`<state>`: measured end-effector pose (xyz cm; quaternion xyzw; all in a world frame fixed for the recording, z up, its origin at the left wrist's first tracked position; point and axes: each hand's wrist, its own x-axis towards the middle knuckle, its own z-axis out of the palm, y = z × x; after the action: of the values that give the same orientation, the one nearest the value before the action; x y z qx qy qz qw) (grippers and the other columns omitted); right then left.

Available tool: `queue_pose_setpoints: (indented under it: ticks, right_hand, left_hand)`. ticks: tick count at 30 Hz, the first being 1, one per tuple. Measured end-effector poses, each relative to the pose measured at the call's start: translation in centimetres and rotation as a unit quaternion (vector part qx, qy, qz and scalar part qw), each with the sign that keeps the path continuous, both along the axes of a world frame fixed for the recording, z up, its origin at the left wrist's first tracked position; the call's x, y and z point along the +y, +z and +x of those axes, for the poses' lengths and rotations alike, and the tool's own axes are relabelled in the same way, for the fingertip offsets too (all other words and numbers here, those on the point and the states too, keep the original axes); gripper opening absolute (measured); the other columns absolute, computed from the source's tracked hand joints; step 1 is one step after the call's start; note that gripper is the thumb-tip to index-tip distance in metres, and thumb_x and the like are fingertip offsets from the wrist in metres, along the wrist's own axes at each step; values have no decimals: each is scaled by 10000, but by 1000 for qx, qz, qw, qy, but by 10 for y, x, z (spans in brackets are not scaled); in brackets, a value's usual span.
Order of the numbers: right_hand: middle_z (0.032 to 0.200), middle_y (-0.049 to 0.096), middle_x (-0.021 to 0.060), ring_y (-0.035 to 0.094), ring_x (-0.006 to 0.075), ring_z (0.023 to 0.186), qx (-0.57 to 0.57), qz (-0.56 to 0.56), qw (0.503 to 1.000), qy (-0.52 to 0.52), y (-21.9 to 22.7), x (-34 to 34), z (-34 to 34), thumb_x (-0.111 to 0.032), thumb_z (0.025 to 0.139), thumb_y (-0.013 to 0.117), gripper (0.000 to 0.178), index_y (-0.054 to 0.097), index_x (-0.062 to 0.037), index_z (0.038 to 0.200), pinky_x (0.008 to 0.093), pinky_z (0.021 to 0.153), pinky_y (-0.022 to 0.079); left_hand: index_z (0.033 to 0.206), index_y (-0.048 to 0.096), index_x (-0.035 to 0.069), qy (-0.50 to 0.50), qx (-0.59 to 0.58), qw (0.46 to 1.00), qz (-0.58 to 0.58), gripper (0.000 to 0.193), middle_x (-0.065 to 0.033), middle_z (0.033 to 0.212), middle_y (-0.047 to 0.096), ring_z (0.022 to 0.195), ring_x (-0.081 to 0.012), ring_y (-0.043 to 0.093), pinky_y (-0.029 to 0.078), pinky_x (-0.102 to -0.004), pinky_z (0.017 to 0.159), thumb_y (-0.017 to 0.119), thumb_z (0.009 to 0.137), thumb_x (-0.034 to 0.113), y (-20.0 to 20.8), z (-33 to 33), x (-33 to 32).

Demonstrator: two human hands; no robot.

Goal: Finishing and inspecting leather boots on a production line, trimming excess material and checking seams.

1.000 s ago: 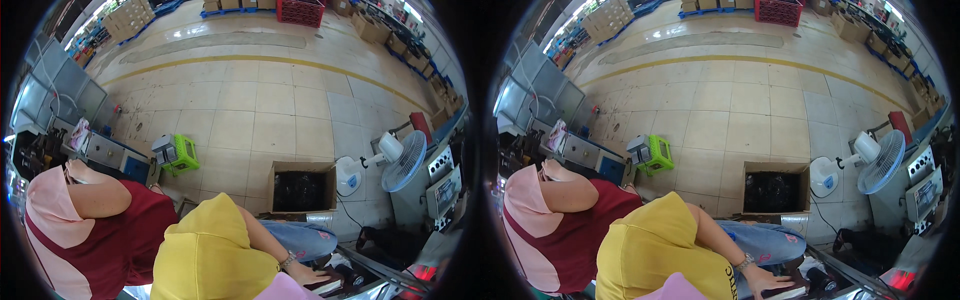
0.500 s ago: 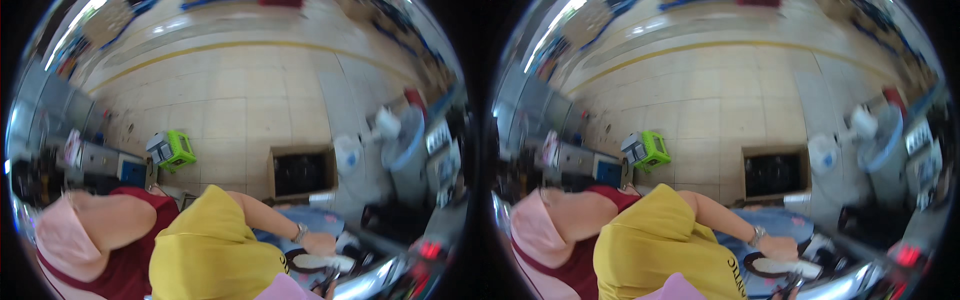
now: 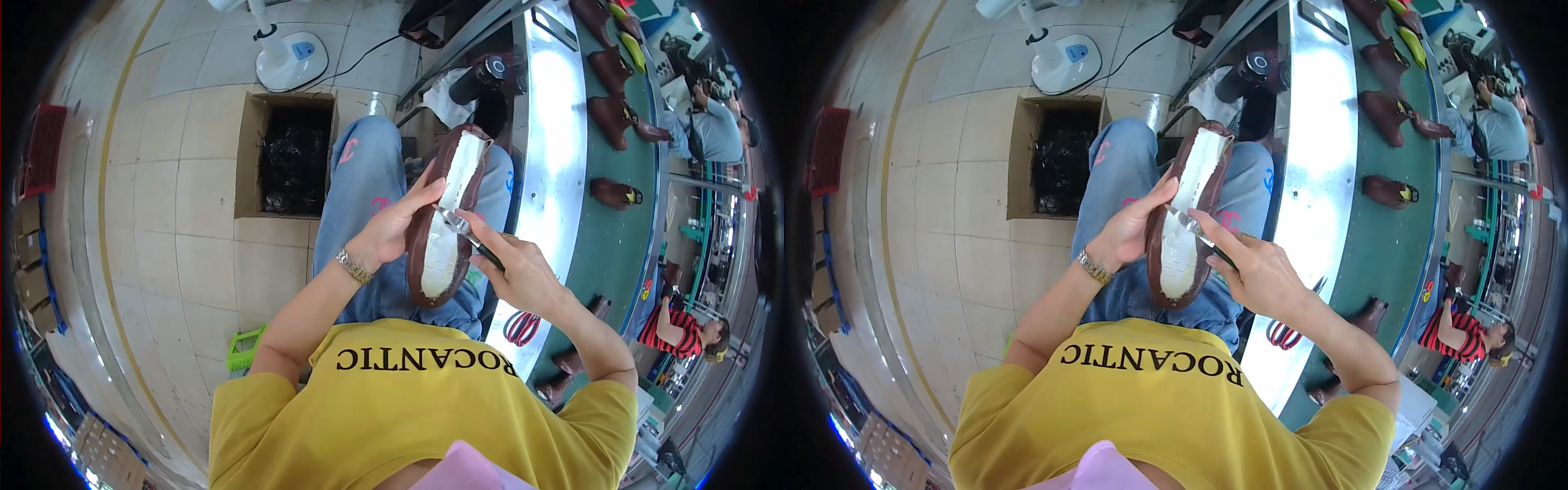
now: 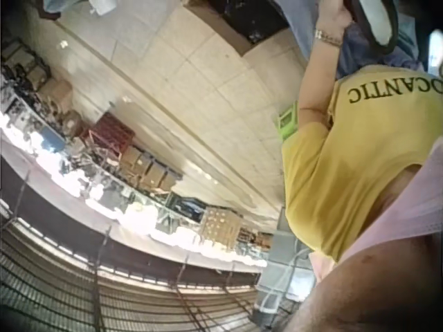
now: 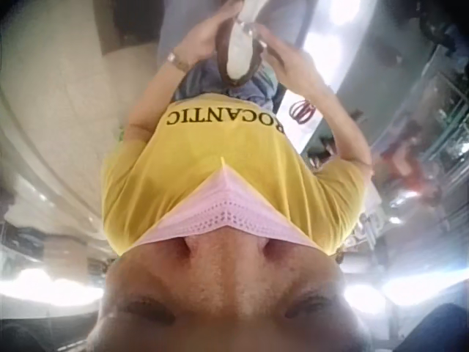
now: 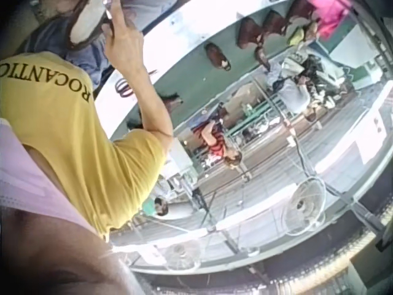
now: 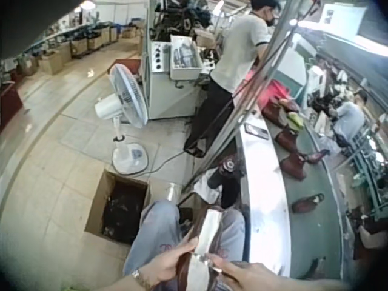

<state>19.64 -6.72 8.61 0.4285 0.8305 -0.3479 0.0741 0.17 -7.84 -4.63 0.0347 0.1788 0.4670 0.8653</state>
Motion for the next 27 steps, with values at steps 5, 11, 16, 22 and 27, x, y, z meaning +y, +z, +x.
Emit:
queue_pose_setpoints:
  ticks: [5, 11, 16, 22, 27]
  right_hand:
    - [713, 640, 193, 624, 391, 600, -49, 11, 995, 91, 41, 33, -3, -150, 898, 647, 679, 336, -241, 1494, 446, 543, 482]
    - [638, 612, 167, 624, 355, 567, -24, 157, 978, 135, 15, 83, -29, -203, 927, 616, 718, 242, -305, 1531, 424, 504, 502]
    - [519, 548, 108, 594, 313, 487, 21, 246, 953, 173, 18, 80, -30, -188, 943, 594, 768, 151, -346, 1550, 413, 470, 491]
    - [662, 617, 146, 624, 338, 572, -93, 158, 972, 145, -1, 73, -24, -156, 927, 602, 772, 175, -312, 1551, 423, 503, 490]
    - [608, 599, 150, 619, 316, 527, 94, 234, 963, 95, -16, 65, -18, -160, 927, 584, 792, 132, -309, 1560, 408, 470, 480]
  left_hand:
    - [1566, 169, 198, 8, 98, 995, 26, 725, -46, 1458, 423, 1233, -143, 499, 452, -342, 1003, 590, 979, 252, 11, 4, -1]
    - [1567, 158, 181, -13, 140, 990, 24, 730, -52, 1430, 443, 1224, -134, 497, 448, -307, 1002, 587, 977, 197, 21, -3, 2]
    - [1570, 141, 148, -8, 179, 981, 76, 753, -59, 1470, 408, 1255, -147, 478, 416, -296, 1032, 594, 970, 188, 14, -8, 6]
    - [1572, 130, 139, -41, 222, 973, 53, 789, -60, 1484, 401, 1274, -152, 467, 409, -302, 1036, 614, 950, 168, 7, -14, 4]
    - [1573, 134, 147, -59, 203, 974, 76, 804, -55, 1494, 396, 1295, -160, 453, 400, -312, 1047, 623, 934, 143, 12, -14, 3]
